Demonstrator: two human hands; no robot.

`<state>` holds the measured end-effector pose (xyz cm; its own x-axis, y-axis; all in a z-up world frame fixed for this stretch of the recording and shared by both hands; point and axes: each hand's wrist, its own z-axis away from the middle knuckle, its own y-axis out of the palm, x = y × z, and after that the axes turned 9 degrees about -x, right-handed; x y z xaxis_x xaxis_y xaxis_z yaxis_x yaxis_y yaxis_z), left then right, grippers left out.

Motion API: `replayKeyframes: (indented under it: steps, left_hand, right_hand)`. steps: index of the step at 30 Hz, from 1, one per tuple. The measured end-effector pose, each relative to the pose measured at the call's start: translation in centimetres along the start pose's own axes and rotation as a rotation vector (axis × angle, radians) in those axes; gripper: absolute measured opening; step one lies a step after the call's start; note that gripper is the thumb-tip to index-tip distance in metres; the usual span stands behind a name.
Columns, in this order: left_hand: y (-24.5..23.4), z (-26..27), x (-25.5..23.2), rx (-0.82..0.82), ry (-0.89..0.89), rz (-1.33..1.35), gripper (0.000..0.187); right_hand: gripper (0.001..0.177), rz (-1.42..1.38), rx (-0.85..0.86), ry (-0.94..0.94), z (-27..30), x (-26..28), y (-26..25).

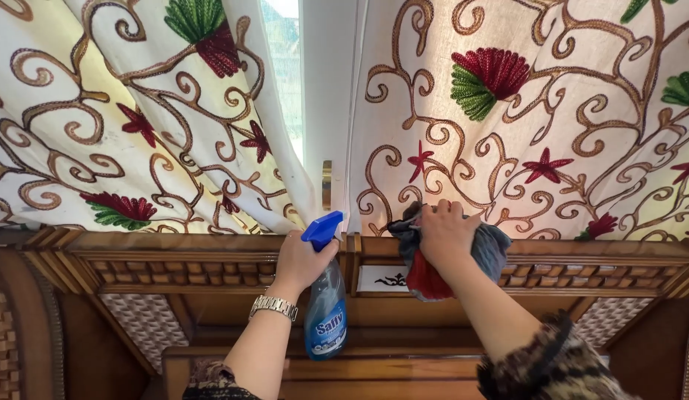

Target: Cleaning a wooden bed headboard by spraying cleaning solution and wiping it with a cloth.

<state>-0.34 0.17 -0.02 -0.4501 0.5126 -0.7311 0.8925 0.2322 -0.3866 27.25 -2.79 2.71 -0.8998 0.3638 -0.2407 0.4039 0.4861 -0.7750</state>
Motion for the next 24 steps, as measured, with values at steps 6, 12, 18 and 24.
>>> replayKeyframes:
  steps: [6,12,18,24]
  left_hand:
    - [-0.1,0.1,-0.5,0.001,-0.021,-0.025,0.054]
    - [-0.3,0.2,-0.6,0.007,-0.019,0.005,0.054]
    - [-0.2,0.8,-1.3,-0.006,-0.084,0.049,0.052]
    - [0.4,0.6,-0.5,-0.012,-0.082,-0.009,0.052]
  right_hand:
    - [0.028,-0.005,0.009,0.012,3.7,-1.2,-2.7]
    - [0.024,-0.022,0.003,0.038,-0.4,0.0,1.7]
    - [0.024,-0.011,-0.004,-0.011,3.9,-1.0,-2.8]
    - [0.025,-0.057,0.034,0.035,1.1,-0.4,0.6]
